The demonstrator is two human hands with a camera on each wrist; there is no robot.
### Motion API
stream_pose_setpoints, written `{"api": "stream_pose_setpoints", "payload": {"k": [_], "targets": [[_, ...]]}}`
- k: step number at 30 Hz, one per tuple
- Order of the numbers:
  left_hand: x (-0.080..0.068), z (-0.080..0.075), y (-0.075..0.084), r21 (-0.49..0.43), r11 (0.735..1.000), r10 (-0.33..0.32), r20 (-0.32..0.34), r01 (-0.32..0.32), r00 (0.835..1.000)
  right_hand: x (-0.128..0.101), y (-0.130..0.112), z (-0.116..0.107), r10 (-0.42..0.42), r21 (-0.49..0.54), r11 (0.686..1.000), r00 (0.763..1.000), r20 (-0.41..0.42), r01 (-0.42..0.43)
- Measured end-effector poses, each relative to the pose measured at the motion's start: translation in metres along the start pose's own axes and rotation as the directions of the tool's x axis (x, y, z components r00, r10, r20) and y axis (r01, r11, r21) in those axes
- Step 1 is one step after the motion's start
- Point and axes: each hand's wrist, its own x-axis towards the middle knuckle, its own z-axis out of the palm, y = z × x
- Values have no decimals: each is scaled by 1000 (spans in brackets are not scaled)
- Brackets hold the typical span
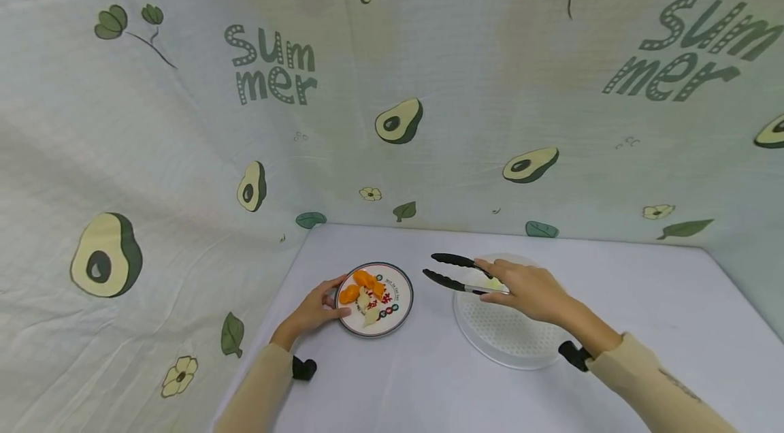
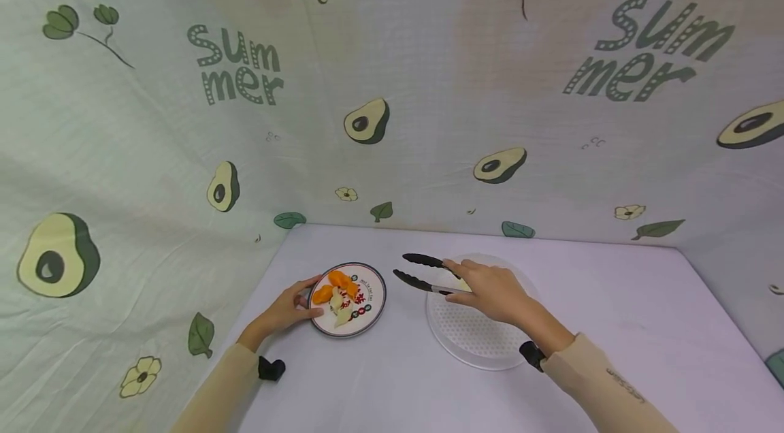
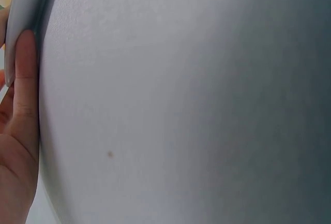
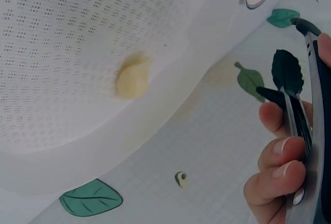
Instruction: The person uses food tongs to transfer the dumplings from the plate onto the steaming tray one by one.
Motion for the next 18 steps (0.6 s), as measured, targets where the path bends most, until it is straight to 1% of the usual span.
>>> {"api": "stream_pose_setpoints", "payload": {"k": [5,11,18], "targets": [[1,-1,-1,17,1000,1,7,-2,1000,11,-9,5,-44,73,997,997,68,39],[2,-2,-2,19,1000,15,11,-15,1000,24,-24,15,-108,59,993,989,98,103],[1,0,-2,-1,1000,1,8,-1,1000,44,-34,24,-187,97,980,969,165,172]]}}
